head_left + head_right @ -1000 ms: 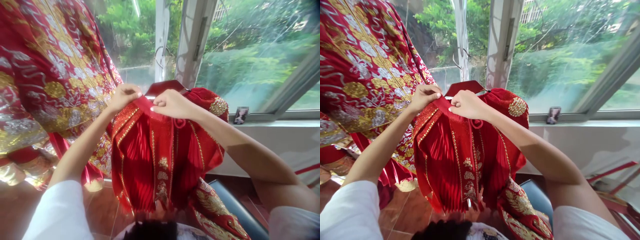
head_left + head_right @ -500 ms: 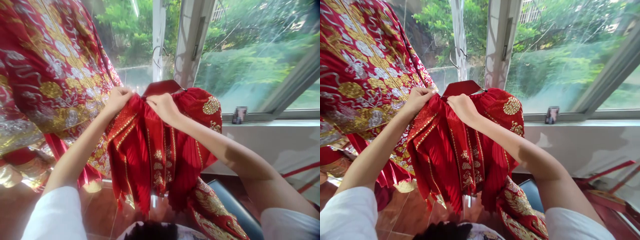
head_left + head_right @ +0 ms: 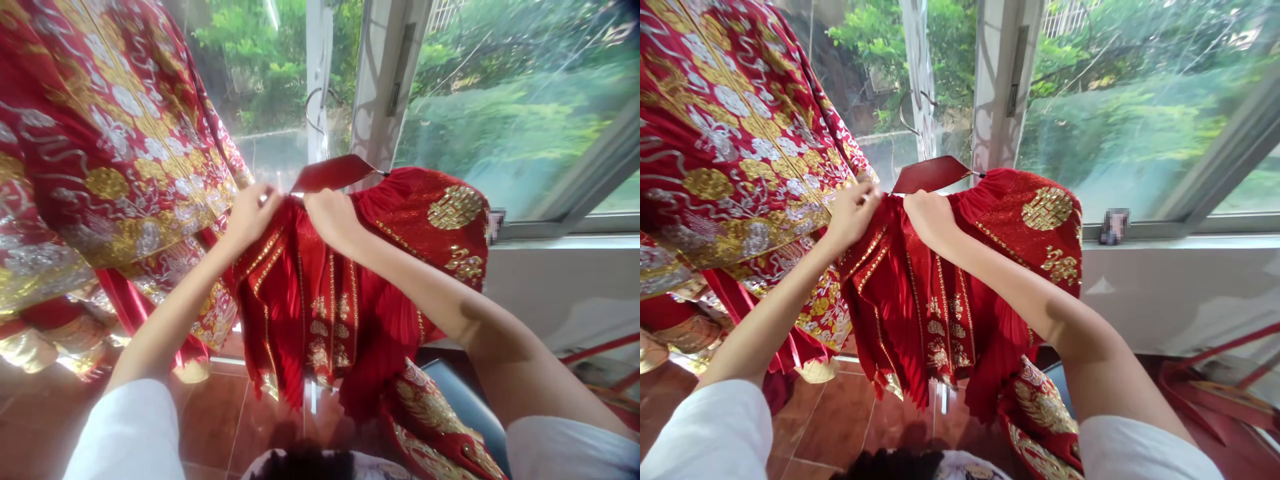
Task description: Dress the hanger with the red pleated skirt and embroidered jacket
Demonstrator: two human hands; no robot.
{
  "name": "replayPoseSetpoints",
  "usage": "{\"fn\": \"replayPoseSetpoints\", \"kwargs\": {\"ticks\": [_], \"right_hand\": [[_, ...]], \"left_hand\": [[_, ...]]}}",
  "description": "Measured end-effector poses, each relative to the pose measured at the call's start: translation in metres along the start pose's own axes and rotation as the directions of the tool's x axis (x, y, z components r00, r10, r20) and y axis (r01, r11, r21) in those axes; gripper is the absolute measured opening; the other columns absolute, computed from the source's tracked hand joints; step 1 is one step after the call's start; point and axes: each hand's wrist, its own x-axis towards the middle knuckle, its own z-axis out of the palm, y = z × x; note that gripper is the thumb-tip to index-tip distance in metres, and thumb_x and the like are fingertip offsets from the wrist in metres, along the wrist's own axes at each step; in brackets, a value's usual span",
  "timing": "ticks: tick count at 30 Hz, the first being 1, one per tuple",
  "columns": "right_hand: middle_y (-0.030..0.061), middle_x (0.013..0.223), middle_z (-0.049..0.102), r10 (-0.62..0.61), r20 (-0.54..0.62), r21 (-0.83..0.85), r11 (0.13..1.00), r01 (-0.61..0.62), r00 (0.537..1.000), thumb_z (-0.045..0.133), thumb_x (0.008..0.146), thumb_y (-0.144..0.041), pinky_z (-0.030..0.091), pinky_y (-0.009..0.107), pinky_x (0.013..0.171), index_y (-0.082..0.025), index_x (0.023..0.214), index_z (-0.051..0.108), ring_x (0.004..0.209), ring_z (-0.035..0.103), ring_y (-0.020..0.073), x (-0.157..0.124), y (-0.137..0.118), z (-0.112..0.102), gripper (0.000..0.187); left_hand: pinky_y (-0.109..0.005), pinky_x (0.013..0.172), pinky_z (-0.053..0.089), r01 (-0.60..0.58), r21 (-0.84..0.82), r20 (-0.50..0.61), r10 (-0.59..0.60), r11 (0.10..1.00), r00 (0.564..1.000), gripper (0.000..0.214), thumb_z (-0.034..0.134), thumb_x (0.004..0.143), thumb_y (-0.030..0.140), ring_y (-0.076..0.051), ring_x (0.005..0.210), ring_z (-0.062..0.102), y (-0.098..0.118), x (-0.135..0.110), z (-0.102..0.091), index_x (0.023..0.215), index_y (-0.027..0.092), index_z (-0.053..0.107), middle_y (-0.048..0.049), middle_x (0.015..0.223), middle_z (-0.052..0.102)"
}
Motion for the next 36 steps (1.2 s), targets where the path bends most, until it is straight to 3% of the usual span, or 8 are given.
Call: {"fn": "replayPoseSetpoints", "kwargs": {"ticks": [4, 7, 12, 16, 22, 26, 29, 36], "right_hand": [[0.0159, 0.070, 0.063, 0.031, -0.045, -0.058, 0.998, -0.033, 0.999, 0.046, 0.091, -0.013, 0.035, 0.032, 0.061, -0.009, 0.084, 0.074, 0.068, 0.056, 0.0207, -0.006, 0.027, -0.007, 0.029], [0.0128, 0.067, 0.061, -0.058, -0.026, -0.035, 0.998, 0.058, 0.998, 0.054, 0.091, -0.023, 0.035, 0.032, 0.062, -0.012, 0.084, 0.074, 0.066, 0.055, 0.0194, -0.006, 0.042, -0.017, 0.024], [0.0095, 0.082, 0.066, -0.193, 0.101, 0.015, 0.981, 0.193, 0.976, 0.049, 0.096, -0.025, 0.032, 0.029, 0.065, -0.018, 0.105, 0.071, 0.072, 0.056, 0.0176, -0.003, 0.023, -0.027, 0.025], [0.0096, 0.075, 0.062, -0.172, 0.123, 0.062, 0.984, 0.165, 0.977, 0.042, 0.097, -0.020, 0.030, 0.030, 0.065, -0.013, 0.091, 0.071, 0.069, 0.054, 0.0170, 0.003, 0.008, -0.019, 0.030], [0.0095, 0.065, 0.055, -0.175, 0.045, 0.103, 0.980, 0.169, 0.984, 0.053, 0.095, -0.029, 0.032, 0.031, 0.069, -0.012, 0.078, 0.069, 0.077, 0.056, 0.0219, 0.006, 0.035, -0.013, 0.028], [0.0080, 0.067, 0.054, -0.220, 0.092, 0.156, 0.966, 0.204, 0.971, 0.055, 0.094, -0.028, 0.031, 0.031, 0.069, -0.013, 0.082, 0.070, 0.076, 0.055, 0.0204, 0.005, 0.036, -0.023, 0.024], [0.0061, 0.070, 0.055, -0.248, 0.117, 0.189, 0.956, 0.223, 0.962, 0.050, 0.094, -0.021, 0.029, 0.030, 0.068, -0.014, 0.084, 0.068, 0.070, 0.051, 0.0162, 0.003, 0.026, -0.028, 0.022], [0.0063, 0.063, 0.052, -0.183, 0.131, 0.173, 0.972, 0.160, 0.974, 0.047, 0.090, -0.013, 0.028, 0.031, 0.065, -0.013, 0.064, 0.061, 0.063, 0.045, 0.0146, 0.007, 0.019, -0.025, 0.029]], "left_hand": [[-0.030, 0.062, 0.037, 0.022, 0.091, 0.125, -0.033, 0.996, 0.992, 0.027, 0.059, 0.086, 0.045, -0.015, 0.061, 0.048, 0.002, -0.018, 0.005, 0.080, 0.018, 0.057, -0.0025, 0.067, 0.059], [-0.029, 0.060, 0.036, -0.009, 0.046, 0.143, 0.002, 0.999, 0.990, 0.027, 0.057, 0.087, 0.045, -0.014, 0.060, 0.047, -0.002, -0.019, 0.004, 0.082, 0.018, 0.058, -0.0028, 0.070, 0.061], [-0.029, 0.059, 0.034, -0.072, 0.028, 0.183, 0.066, 0.997, 0.981, 0.031, 0.053, 0.089, 0.046, -0.014, 0.059, 0.045, 0.001, -0.018, 0.000, 0.075, 0.018, 0.054, -0.0008, 0.065, 0.056], [-0.028, 0.061, 0.035, -0.104, -0.084, 0.284, 0.124, 0.991, 0.951, 0.027, 0.053, 0.090, 0.041, -0.014, 0.061, 0.046, 0.004, -0.015, -0.002, 0.075, 0.019, 0.053, -0.0002, 0.067, 0.056], [-0.029, 0.066, 0.038, -0.014, 0.054, 0.244, 0.000, 0.998, 0.970, 0.025, 0.062, 0.084, 0.040, -0.015, 0.065, 0.048, 0.006, -0.010, -0.004, 0.075, 0.018, 0.053, -0.0013, 0.070, 0.057], [-0.031, 0.074, 0.041, 0.016, 0.101, 0.109, -0.027, 0.995, 0.994, 0.027, 0.060, 0.086, 0.046, -0.020, 0.076, 0.053, 0.011, -0.031, -0.006, 0.088, 0.019, 0.059, -0.0039, 0.079, 0.061], [-0.031, 0.068, 0.039, 0.117, 0.185, 0.017, -0.122, 0.976, 0.992, 0.033, 0.053, 0.089, 0.052, -0.020, 0.069, 0.051, 0.014, -0.049, -0.010, 0.084, 0.020, 0.057, -0.0035, 0.070, 0.056], [-0.027, 0.054, 0.034, 0.024, -0.086, 0.308, 0.003, 0.996, 0.951, 0.054, 0.042, 0.089, 0.064, -0.012, 0.053, 0.037, 0.000, -0.027, -0.026, 0.057, 0.020, 0.037, 0.0010, 0.053, 0.040]]}}
